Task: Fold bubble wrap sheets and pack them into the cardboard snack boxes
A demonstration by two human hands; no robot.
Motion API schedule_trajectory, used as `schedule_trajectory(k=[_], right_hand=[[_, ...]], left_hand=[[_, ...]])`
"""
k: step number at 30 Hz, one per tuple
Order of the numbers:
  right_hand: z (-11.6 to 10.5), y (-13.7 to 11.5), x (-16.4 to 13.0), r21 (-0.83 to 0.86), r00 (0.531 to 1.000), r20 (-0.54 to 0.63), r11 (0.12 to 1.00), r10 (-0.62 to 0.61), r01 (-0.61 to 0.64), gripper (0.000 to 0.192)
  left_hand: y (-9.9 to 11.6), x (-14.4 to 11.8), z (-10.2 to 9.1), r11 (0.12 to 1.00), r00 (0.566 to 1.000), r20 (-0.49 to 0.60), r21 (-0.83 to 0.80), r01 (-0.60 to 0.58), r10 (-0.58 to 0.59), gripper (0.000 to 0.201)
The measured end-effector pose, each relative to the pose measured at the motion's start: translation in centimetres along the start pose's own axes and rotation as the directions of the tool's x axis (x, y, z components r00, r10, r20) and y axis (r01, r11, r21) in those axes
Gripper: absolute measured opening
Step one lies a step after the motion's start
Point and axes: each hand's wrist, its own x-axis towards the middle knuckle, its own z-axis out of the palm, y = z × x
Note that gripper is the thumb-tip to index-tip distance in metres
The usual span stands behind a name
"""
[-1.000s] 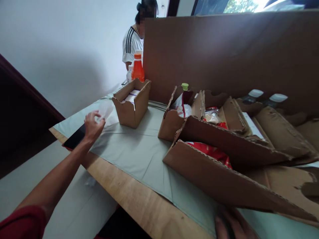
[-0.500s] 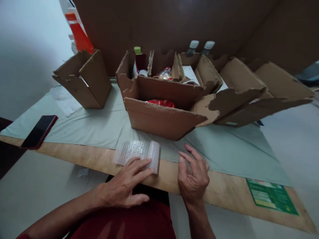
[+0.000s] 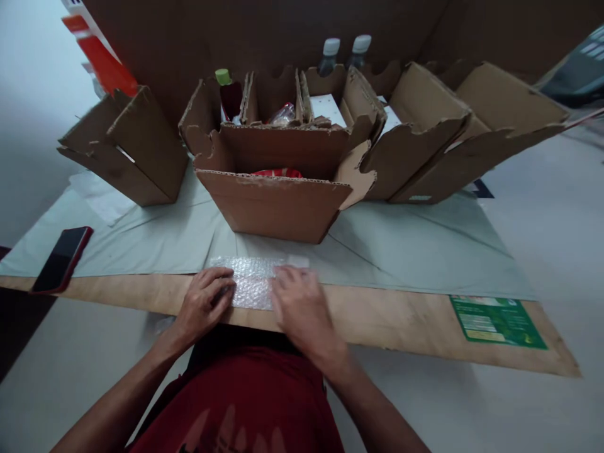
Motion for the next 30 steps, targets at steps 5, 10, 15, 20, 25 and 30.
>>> schedule_trajectory(k=[5,10,15,20,25,30], right_hand=[[-2.9,7.0,-8.5,-0.109,0.918,-0.283,0.942,0.278,-0.319,0.025],[-4.0,5.6,-11.4,0.054,0.794,-0.430,0.890,0.430,-0.452,0.021],[-3.0,3.2,-9.3,0.132,0.781,-0.475,0.910,0.405,-0.392,0.020],[-3.0,2.8,-9.0,0.116,0.791,-0.470,0.915,0.393,-0.386,0.025],[-2.9,3.0,-9.2,0.121,0.777,-0.438,0.886,0.452,-0.447,0.051],[-1.1,4.6,-8.3,0.099,0.764,-0.330,0.825,0.555,-0.556,0.074]], left_hand=[[-0.1,-0.2,0.1,1.000,0.999,-0.039,-0.010,-0.023,0.023,0.014],[-0.2,-0.5,0.2,0.999,0.998,-0.051,-0.007,-0.042,0.041,0.014],[-0.2,-0.6,0.3,0.998,0.995,-0.077,0.004,-0.065,0.065,0.013],[-0.3,-0.8,0.6,0.998,0.994,-0.087,-0.013,-0.061,0.060,0.012],[-0.2,-0.8,0.6,0.998,0.993,-0.103,-0.026,-0.063,0.060,0.012],[-0.2,-0.7,0.6,0.997,0.991,-0.117,-0.038,-0.062,0.057,0.012]])
